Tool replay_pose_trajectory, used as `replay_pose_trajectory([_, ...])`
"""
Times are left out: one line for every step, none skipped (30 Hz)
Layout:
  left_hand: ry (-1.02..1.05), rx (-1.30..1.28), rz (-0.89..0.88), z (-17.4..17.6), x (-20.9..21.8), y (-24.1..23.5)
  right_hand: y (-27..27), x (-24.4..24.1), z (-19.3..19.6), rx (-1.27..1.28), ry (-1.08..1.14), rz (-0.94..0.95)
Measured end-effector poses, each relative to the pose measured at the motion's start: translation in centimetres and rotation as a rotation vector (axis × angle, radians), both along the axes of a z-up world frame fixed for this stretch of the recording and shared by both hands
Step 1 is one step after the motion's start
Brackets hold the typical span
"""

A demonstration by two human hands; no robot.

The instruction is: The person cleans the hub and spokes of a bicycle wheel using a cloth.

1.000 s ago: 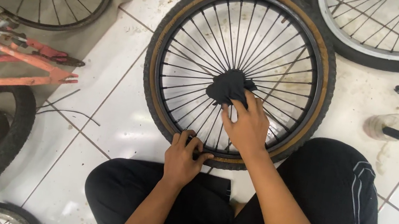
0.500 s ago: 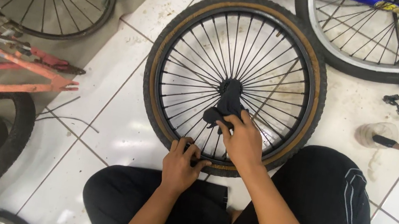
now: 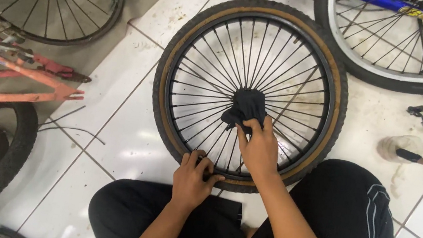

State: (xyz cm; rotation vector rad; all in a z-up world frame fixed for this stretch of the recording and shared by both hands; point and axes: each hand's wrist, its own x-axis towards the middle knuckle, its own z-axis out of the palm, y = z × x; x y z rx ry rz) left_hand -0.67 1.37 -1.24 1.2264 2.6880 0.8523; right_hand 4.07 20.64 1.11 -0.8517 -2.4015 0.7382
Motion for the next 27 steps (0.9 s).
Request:
replay_pose_trajectory([-0.002,-0.004,0.002,0.0,0.2,-0.2,-0.3,0.3,-0.5,-0.004,-0.002,0.002])
replay_pose_trajectory([-0.003,-0.011,0.004,-0.1,0.1,-0.2,-0.4,0.5,-1.0,-0.022,-0.085,0.015])
replay_pose_trajectory([-0.004,-0.019,0.005,-0.2,0.1,-0.1,-0.4,0.7,-1.4,-0.041,-0.169,0.029])
replay_pose_trajectory([-0.001,-0.016,0.000,-0.2,0.0,0.1,-0.5,0.7,-1.3,-0.038,-0.166,0.023])
replay_pose_trajectory([0.009,0.001,0.001,-0.2,-0.1,0.2,-0.6,0.7,-1.2,-0.027,-0.021,0.042])
replay_pose_trajectory([0.016,0.011,0.002,-0.2,0.1,-0.1,-1.0,0.8,-1.1,-0.022,0.120,0.061])
replay_pose_trajectory([0.015,0.007,-0.002,0.0,0.2,-0.2,-0.8,0.6,-1.5,-0.026,0.120,0.057])
replay_pose_trajectory([0.018,0.010,0.000,0.3,0.2,0.0,-0.4,0.2,-1.9,0.043,0.228,0.020])
replay_pose_trajectory([0.022,0.013,0.002,0.5,0.1,0.0,0.0,-0.2,-2.2,0.112,0.336,-0.018])
replay_pose_trajectory([0.027,0.013,0.008,0.4,0.0,0.1,0.7,-0.2,-2.3,0.111,0.342,-0.012])
replay_pose_trajectory([0.022,0.012,0.007,0.2,-0.1,0.1,1.4,-0.3,-2.4,0.108,0.398,-0.008])
replay_pose_trajectory([0.010,0.006,0.004,0.0,0.0,-0.1,1.9,-0.1,-2.5,0.100,0.447,-0.007])
replay_pose_trajectory([0.008,0.003,0.007,0.0,0.2,-0.5,1.7,-0.1,-1.9,0.095,0.446,-0.005])
replay_pose_trajectory([-0.007,0.003,0.007,-0.2,0.1,-0.4,1.9,-0.2,-1.2,0.130,0.456,-0.033])
replay_pose_trajectory([-0.023,0.002,0.007,-0.4,0.0,-0.3,2.2,-0.3,-0.5,0.164,0.467,-0.062])
replay_pose_trajectory([-0.022,0.009,0.004,-0.4,-0.1,0.0,2.0,-0.3,-0.5,0.172,0.468,-0.063])
replay_pose_trajectory([0.001,0.008,0.002,-0.5,-0.3,0.2,1.7,-0.3,-0.5,0.103,0.362,-0.104])
replay_pose_trajectory([0.017,-0.004,0.005,-0.4,-0.1,-0.2,0.9,0.0,-0.6,0.023,0.247,-0.142])
replay_pose_trajectory([0.010,-0.009,0.007,-0.2,0.2,-0.3,0.3,0.2,-0.4,0.018,0.240,-0.141])
replay_pose_trajectory([0.006,-0.013,0.007,0.1,0.1,-0.1,-0.1,0.1,-0.1,-0.175,0.097,-0.180])
replay_pose_trajectory([0.002,-0.018,0.006,0.3,0.0,0.0,-0.5,0.0,0.2,-0.367,-0.048,-0.218])
replay_pose_trajectory([-0.001,-0.021,0.005,0.4,0.1,0.1,-0.6,-0.2,1.7,-0.370,-0.052,-0.219])
replay_pose_trajectory([-0.003,-0.028,0.003,0.5,0.1,0.1,-0.6,-0.3,3.3,-0.314,-0.023,-0.127])
replay_pose_trajectory([-0.001,-0.033,0.003,0.6,0.0,0.2,-0.7,-0.8,4.8,-0.256,0.011,-0.033])
replay_pose_trajectory([0.000,-0.035,0.005,0.5,-0.1,0.1,-0.6,-0.6,4.0,-0.258,0.011,-0.032])
replay_pose_trajectory([0.000,-0.034,0.009,0.3,0.0,0.1,-0.5,-0.3,3.1,-0.164,-0.016,-0.005])
replay_pose_trajectory([-0.001,-0.033,0.013,0.1,0.1,0.1,-0.3,0.1,2.3,-0.070,-0.043,0.022])
